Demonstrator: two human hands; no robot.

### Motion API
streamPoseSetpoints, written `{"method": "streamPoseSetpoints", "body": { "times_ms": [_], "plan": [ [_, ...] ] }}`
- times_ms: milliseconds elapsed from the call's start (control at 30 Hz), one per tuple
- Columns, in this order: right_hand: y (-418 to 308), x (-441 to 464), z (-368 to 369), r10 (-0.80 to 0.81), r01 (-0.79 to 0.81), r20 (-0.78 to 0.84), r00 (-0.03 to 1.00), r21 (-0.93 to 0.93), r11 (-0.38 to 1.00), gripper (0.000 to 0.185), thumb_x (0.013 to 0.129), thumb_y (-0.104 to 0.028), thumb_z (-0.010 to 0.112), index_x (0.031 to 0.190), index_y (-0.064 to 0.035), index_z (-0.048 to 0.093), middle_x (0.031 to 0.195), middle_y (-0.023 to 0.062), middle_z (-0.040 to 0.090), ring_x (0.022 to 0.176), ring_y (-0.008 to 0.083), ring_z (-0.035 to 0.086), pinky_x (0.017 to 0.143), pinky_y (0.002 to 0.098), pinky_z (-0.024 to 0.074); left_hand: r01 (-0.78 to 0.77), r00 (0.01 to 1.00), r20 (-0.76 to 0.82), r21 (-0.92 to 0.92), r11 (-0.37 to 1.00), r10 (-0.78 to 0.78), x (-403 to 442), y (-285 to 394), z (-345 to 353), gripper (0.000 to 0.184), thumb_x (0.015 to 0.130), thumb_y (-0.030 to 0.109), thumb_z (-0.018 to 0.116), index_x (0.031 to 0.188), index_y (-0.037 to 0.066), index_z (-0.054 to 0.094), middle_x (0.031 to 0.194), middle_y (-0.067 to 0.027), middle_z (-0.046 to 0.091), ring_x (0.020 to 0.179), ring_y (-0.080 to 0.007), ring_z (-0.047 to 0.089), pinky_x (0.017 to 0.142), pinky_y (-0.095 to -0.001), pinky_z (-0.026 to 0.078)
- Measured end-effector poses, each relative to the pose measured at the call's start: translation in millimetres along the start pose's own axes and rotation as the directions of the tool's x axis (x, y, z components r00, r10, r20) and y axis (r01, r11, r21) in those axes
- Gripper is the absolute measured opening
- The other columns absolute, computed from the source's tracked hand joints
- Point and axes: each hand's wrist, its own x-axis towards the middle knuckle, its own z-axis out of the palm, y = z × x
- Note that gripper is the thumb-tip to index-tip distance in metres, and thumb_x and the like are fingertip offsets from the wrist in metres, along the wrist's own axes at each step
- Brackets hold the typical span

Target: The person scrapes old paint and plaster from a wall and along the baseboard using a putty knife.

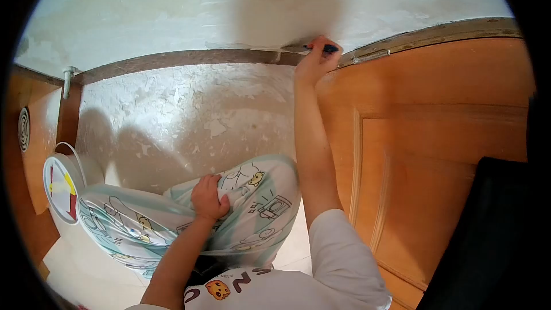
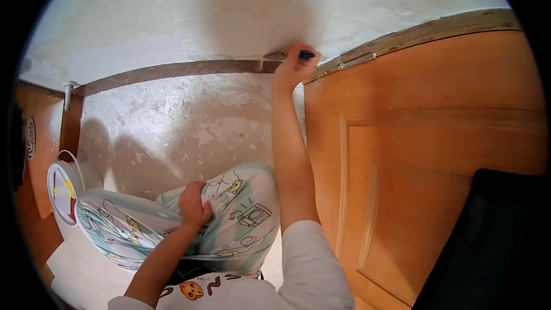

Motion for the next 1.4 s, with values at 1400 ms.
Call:
{"method": "streamPoseSetpoints", "body": {
  "times_ms": [1400],
  "plan": [
    [-53.6, -67.8, -135.5, 0.481, 0.889, 0.821, 0.308, -0.428, 0.162, 0.011, 0.075, -0.006, 0.053, 0.081, -0.0019, 0.061, 0.087, 0.0126, 0.057, 0.086, 0.0281, 0.055, 0.072, 0.0367, 0.0467, -0.017, 0.997, -0.076, 0.023, 1.000, 0.019, -6.0, -4.1, 0.2, 0.039, 0.065, 0.028, 0.053, 0.095, 0.004, 0.053, 0.086, -0.0135, 0.053, 0.081, -0.0326, 0.052, 0.068, -0.0407, 0.044]
  ]
}}
